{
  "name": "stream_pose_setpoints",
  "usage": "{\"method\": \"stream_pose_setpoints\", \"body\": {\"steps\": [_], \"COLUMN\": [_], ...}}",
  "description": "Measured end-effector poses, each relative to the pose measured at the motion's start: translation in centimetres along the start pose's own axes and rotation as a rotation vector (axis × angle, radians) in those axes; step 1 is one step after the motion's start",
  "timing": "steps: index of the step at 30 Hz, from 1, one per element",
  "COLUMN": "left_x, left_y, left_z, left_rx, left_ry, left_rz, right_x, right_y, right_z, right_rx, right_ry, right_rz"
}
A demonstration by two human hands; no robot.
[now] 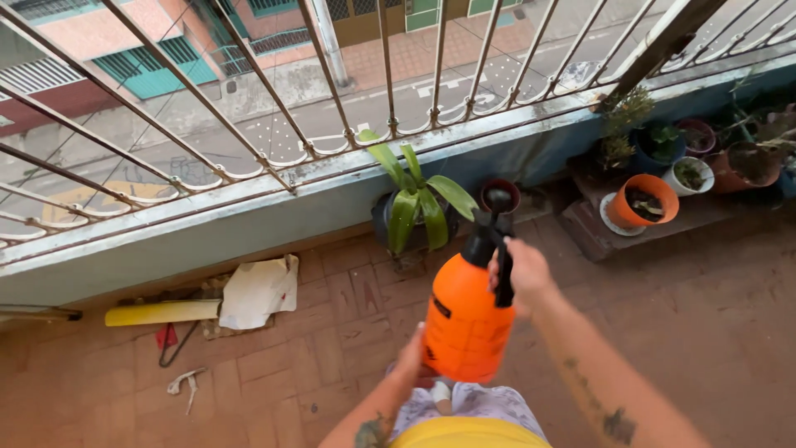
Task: The person uses a pressurized spray bottle to water various potted plants and succulents arranged on a balcony shelf. After watering the plants, they walk inside and use their hand to pull a cord to close a door.
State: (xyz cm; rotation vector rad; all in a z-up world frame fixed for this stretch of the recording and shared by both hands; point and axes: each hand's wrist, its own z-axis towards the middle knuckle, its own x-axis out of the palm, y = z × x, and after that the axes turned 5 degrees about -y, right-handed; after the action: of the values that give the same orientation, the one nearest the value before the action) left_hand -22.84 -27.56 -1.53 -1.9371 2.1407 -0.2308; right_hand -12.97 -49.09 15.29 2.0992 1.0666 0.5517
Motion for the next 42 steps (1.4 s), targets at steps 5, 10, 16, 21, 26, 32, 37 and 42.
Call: {"method": "stream_pose_setpoints", "body": {"steps": [5,10,16,21,26,32,37,42], "left_x": [3.0,2.9,-1.4,-5.9,-10.1,-13.7,-14.9,-14.3], "left_y": [1.4,1.0,-0.1,-0.4,0.4,4.1,8.0,12.6], "left_z": [-0.4,-0.9,-1.8,-2.6,-3.3,0.4,-1.6,-5.2], "left_rx": [-0.025,-0.083,-0.027,0.014,0.063,0.161,0.312,0.537], "left_ry": [0.338,0.437,0.360,0.204,0.149,0.135,-0.045,-0.431], "left_rz": [0.022,-0.032,0.016,-0.037,-0.182,-0.485,-0.783,-0.853], "right_x": [2.4,3.6,3.1,3.2,3.5,6.3,8.1,7.5], "right_y": [4.8,7.5,5.3,1.4,-1.1,-2.6,-4.2,-4.4], "right_z": [1.9,-0.6,-4.0,-7.8,-10.7,-12.6,-13.5,-16.2], "right_rx": [0.083,0.077,0.082,0.034,0.009,-0.059,-0.211,-0.354], "right_ry": [0.028,-0.006,0.000,0.198,0.414,0.569,0.803,1.023], "right_rz": [-0.182,-0.240,-0.124,-0.022,-0.150,-0.347,-0.415,-0.489]}}
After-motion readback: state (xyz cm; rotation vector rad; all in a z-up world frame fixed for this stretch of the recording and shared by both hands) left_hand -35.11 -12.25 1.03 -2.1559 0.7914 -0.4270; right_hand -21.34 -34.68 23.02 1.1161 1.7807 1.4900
